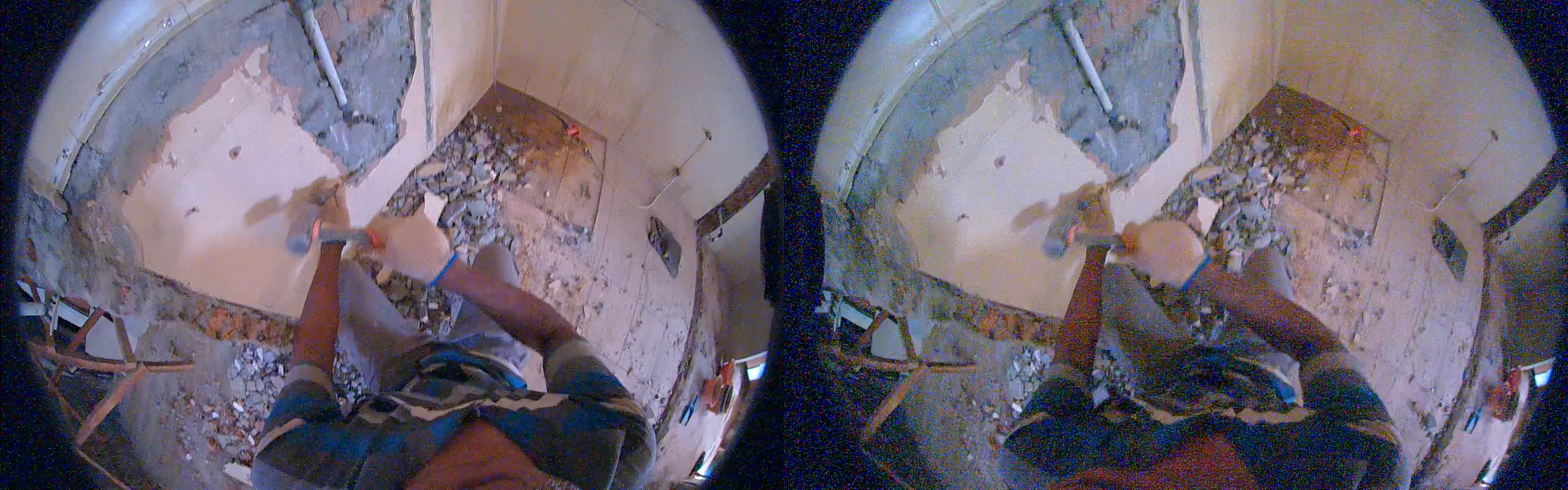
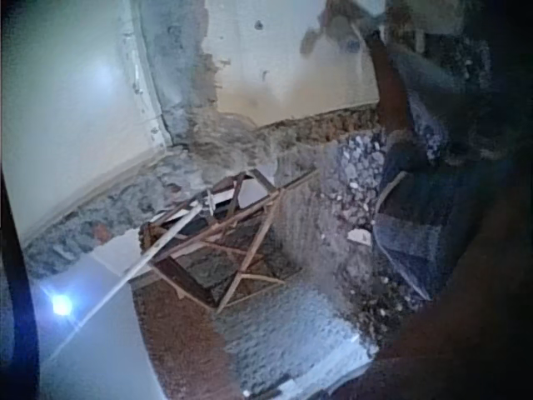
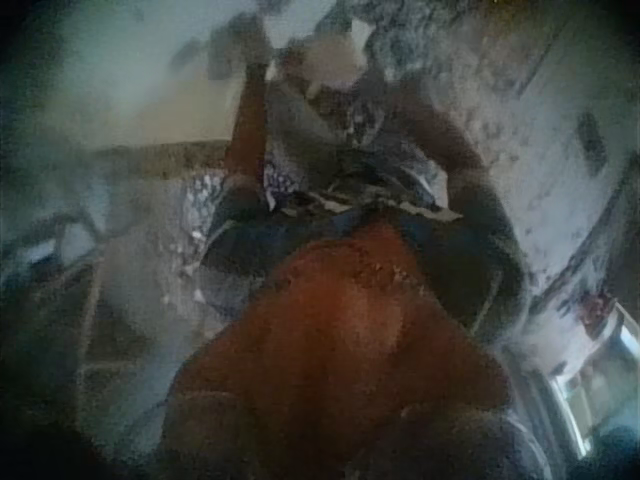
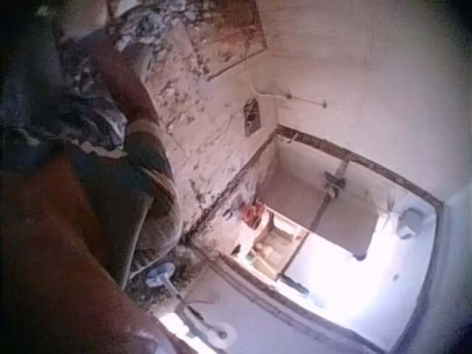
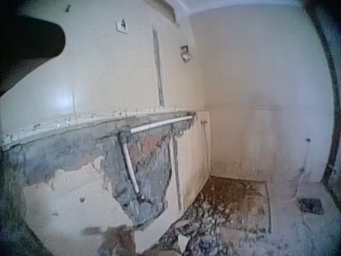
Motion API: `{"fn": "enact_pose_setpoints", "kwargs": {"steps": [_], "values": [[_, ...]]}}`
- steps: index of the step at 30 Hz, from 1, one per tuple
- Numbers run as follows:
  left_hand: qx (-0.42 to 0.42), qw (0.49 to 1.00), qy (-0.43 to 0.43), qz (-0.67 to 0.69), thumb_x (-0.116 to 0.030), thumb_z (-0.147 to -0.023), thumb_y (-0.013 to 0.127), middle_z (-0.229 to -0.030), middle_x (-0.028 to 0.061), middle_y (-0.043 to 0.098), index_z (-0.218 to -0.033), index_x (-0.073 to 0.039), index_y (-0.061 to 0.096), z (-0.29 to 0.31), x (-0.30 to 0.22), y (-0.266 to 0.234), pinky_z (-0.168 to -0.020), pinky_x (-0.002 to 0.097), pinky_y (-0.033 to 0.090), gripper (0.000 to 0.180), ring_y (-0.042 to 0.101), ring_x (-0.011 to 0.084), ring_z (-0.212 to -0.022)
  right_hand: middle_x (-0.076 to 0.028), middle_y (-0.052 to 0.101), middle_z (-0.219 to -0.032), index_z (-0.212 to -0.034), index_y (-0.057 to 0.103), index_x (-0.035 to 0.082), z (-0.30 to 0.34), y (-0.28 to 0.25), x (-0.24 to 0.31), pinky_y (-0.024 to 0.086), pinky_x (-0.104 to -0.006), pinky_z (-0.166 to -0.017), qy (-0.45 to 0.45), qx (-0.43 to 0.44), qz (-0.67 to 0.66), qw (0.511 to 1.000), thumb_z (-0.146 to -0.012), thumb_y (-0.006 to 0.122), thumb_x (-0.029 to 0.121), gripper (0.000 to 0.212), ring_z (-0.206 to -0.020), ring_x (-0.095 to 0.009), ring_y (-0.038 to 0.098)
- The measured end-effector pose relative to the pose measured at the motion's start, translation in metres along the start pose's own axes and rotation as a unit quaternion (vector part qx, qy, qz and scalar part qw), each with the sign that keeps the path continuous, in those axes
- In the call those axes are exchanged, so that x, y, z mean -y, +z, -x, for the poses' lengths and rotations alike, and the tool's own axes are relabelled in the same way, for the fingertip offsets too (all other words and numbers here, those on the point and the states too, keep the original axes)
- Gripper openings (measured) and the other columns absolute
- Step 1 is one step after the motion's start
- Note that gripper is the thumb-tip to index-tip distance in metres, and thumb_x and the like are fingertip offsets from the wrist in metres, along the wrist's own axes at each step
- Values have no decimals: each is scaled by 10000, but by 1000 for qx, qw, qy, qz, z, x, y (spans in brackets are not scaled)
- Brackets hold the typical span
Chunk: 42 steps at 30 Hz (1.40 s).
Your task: The person uses a hammer and chisel to break tiles and plaster off a wall. They repeatedly strike the wall surface, removing debris that falls to the floor.
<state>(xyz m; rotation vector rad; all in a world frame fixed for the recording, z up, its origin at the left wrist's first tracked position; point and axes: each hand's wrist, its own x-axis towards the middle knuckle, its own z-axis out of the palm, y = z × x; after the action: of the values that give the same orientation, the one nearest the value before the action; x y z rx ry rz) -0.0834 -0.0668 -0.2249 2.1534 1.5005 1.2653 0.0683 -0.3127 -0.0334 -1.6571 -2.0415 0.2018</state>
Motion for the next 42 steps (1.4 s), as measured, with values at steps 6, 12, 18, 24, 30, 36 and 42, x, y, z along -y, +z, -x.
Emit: {"fn": "enact_pose_setpoints", "kwargs": {"steps": [6,12,18,24,30,36,42], "values": [[-71,988,134,35,-205,-1052,675,-1242,201,687,-1205,-25,680,-4,-28,-21,-1091,488,482,236,602,388,-1281,-92,702,-859,-961,648,125,12,-12,36,570,-518,-650,-170,-75,-67,980,-918,756,399,297,-772,-370,726],[-120,916,274,-267,-201,-1040,688,-1247,205,687,-1179,-37,696,-1,-8,-10,-1112,492,461,216,589,400,-1289,-150,715,-842,-994,665,95,-19,1,-11,570,-539,-669,41,62,38,996,-921,731,364,286,-802,-385,736],[-64,984,164,-29,-247,-1047,670,-1231,191,690,-1208,-50,677,-10,-25,-16,-1043,488,498,255,628,375,-1204,-129,722,-834,-1005,681,129,9,8,17,570,-521,-625,-27,-37,-10,999,-907,752,463,355,-730,-381,727],[-119,971,205,-41,-186,-1023,704,-1191,171,701,-1202,-55,695,-4,-21,-21,-1003,465,533,222,666,362,-1139,-113,722,-833,-990,701,143,8,-10,31,581,-499,-665,-136,-73,-76,985,-915,753,456,326,-751,-367,731],[-106,916,294,-252,-210,-1045,676,-1220,161,717,-1275,-80,667,-15,-2,-8,-987,471,537,264,679,356,-1134,-137,728,-850,-980,693,128,-9,13,-10,578,-518,-702,35,13,0,999,-921,754,474,356,-779,-371,731],[-105,967,232,-28,-178,-1016,711,-1192,174,680,-1170,-62,680,-8,-28,-23,-1035,478,505,196,632,390,-1160,-106,733,-861,-1017,717,143,16,3,27,577,-470,-645,-59,-73,-38,995,-914,759,500,374,-788,-340,736],[-28,983,181,-32,-180,-1011,707,-1185,180,696,-1173,-65,689,-6,-35,-37,-1042,492,509,199,635,392,-1188,-122,730,-902,-1066,702,146,5,-8,15,580,-488,-668,-206,-60,-99,972,-918,748,430,324,-804,-340,736]]}}
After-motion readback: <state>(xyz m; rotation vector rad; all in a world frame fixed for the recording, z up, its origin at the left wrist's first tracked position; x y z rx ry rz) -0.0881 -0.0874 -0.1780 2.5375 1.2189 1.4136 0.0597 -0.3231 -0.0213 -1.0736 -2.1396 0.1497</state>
